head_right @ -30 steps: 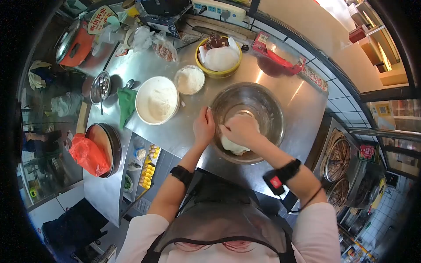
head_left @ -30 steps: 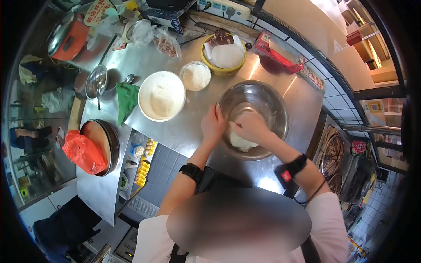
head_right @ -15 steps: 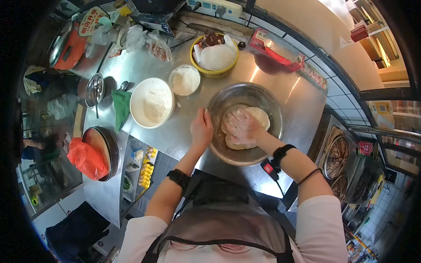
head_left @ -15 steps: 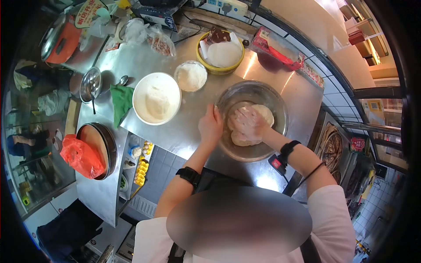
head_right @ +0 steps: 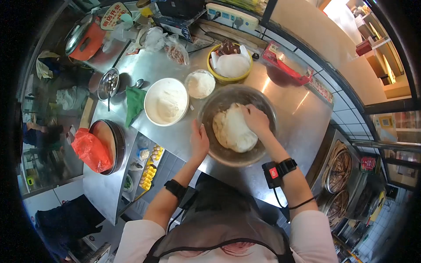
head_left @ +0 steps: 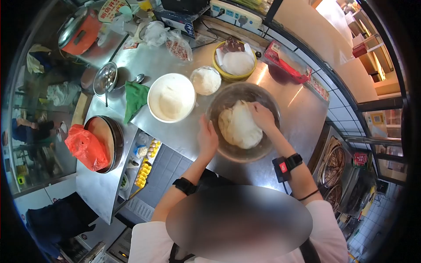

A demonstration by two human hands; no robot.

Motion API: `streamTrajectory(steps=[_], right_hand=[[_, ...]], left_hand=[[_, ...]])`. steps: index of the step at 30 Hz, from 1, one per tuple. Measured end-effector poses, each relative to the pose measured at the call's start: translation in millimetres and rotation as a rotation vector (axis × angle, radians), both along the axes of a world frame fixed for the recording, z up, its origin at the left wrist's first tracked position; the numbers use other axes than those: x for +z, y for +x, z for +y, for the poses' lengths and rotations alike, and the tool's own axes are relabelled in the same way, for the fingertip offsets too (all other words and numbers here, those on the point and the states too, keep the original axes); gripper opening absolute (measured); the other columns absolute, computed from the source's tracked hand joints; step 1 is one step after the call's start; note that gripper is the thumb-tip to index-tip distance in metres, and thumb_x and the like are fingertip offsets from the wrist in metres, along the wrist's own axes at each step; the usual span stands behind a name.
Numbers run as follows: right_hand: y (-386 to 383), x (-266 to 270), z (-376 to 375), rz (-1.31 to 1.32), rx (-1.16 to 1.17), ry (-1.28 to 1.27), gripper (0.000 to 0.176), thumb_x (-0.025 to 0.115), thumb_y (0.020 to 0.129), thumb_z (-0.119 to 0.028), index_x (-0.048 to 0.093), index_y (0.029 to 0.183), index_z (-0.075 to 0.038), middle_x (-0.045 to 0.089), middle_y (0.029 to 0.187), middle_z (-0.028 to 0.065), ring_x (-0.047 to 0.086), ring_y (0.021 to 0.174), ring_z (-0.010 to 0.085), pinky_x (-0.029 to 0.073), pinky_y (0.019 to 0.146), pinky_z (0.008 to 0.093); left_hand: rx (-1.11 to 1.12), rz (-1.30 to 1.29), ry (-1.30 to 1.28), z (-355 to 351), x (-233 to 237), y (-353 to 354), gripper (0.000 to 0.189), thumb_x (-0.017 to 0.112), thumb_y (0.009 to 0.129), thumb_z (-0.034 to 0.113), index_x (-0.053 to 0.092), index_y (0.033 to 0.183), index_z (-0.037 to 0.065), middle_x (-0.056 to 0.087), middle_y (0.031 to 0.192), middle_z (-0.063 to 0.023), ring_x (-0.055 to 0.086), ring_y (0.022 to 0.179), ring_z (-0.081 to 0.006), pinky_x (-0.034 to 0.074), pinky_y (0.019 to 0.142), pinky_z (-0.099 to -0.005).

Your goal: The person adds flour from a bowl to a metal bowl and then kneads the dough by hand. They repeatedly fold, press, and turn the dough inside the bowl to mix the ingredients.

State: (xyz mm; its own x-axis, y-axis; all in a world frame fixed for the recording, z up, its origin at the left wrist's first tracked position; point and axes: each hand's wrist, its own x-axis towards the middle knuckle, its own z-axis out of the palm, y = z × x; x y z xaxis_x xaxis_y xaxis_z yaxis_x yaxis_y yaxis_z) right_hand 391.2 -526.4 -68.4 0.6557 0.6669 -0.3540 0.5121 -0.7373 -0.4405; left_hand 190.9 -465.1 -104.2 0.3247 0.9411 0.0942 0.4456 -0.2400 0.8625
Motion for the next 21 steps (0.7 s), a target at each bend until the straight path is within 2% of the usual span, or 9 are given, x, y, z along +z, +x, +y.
streamTrajectory(steps=[4,5,6,8,11,15,18,20,21], right_hand=[[-11.7,-33.4,13.4,-0.045,0.013,0.064,0.052,0.035,0.089,-0.045,0.063,0.095,-0.002,0.06,0.098,0.0223,0.057,0.093,0.0388,0.043,0.083,0.0461],[-17.6,-17.2,23.1,0.162,0.009,0.0,0.049,0.037,0.087,-0.042,0.064,0.09,-0.001,0.061,0.094,0.0233,0.058,0.089,0.0389,0.043,0.082,0.0475],[-28.2,-6.8,26.7,0.161,-0.001,-0.005,0.049,0.037,0.087,-0.042,0.064,0.09,-0.001,0.061,0.094,0.0233,0.058,0.089,0.0389,0.043,0.082,0.0475],[-41.7,11.7,31.8,0.136,0.333,-0.007,0.043,0.042,0.084,-0.04,0.064,0.09,-0.004,0.063,0.089,0.0186,0.059,0.087,0.036,0.045,0.077,0.0443],[-46.5,53.3,17.5,0.1,0.498,-0.025,0.04,0.046,0.082,-0.037,0.065,0.087,-0.002,0.063,0.083,0.0219,0.061,0.082,0.0361,0.046,0.077,0.0456],[-35.6,63.7,-37.9,-0.177,0.362,-0.18,0.036,0.05,0.082,-0.034,0.064,0.08,-0.001,0.062,0.068,0.0206,0.061,0.07,0.0335,0.047,0.067,0.045],[-27.7,39.5,-81.5,-0.463,0.406,0.017,0.024,0.055,0.078,-0.026,0.058,0.068,-0.004,0.058,0.062,0.0151,0.058,0.065,0.0292,0.044,0.062,0.0438],[-31.9,29.2,-99.2,-0.587,0.684,0.456,0.014,0.058,0.069,-0.018,0.051,0.063,-0.009,0.049,0.062,0.0083,0.052,0.065,0.0257,0.04,0.063,0.0408],[-41.1,23.0,-100.6,-0.614,0.74,0.448,0.01,0.058,0.063,-0.017,0.051,0.066,-0.01,0.045,0.068,0.0066,0.049,0.072,0.0252,0.039,0.068,0.0397]], left_hand=[[-0.208,0.145,-0.193,-0.5,27.4,14.0,0.04,0.04,0.091,0.02,0.035,0.127,0.004,0.06,0.079,-0.0263,0.056,0.074,-0.0458,0.043,0.066,-0.0504],[-0.217,0.118,-0.19,-2.7,26.2,17.2,0.039,0.04,0.091,0.02,0.036,0.126,0.006,0.059,0.075,-0.0256,0.056,0.07,-0.0459,0.042,0.063,-0.0514],[-0.227,0.088,-0.186,-3.5,24.9,20.4,0.037,0.04,0.091,0.02,0.036,0.126,0.007,0.059,0.07,-0.0249,0.055,0.066,-0.046,0.042,0.06,-0.0523],[-0.229,0.11,-0.209,1.0,22.6,24.0,0.037,0.04,0.091,0.021,0.038,0.125,0.007,0.059,0.072,-0.025,0.056,0.067,-0.0449,0.042,0.06,-0.0519],[-0.225,0.086,-0.256,4.9,24.3,24.9,0.032,0.043,0.091,0.019,0.044,0.119,0.005,0.059,0.077,-0.0244,0.057,0.071,-0.0425,0.042,0.062,-0.0494],[-0.281,0.077,-0.168,0.8,20.8,26.5,0.031,0.043,0.09,0.021,0.047,0.117,0.008,0.059,0.071,-0.0218,0.057,0.067,-0.041,0.042,0.059,-0.0487],[-0.356,0.13,-0.146,-5.6,30.2,34.2,0.03,0.044,0.089,0.023,0.047,0.117,0.011,0.059,0.068,-0.0204,0.058,0.065,-0.04,0.043,0.058,-0.0492],[-0.392,0.163,-0.183,-9.7,33.3,40.7,0.03,0.045,0.089,0.023,0.048,0.117,0.012,0.06,0.068,-0.0197,0.058,0.064,-0.0395,0.043,0.057,-0.049],[-0.415,0.163,-0.167,-10.7,32.7,44.5,0.029,0.046,0.089,0.023,0.05,0.116,0.014,0.059,0.065,-0.0184,0.058,0.062,-0.0383,0.043,0.055,-0.0473]])
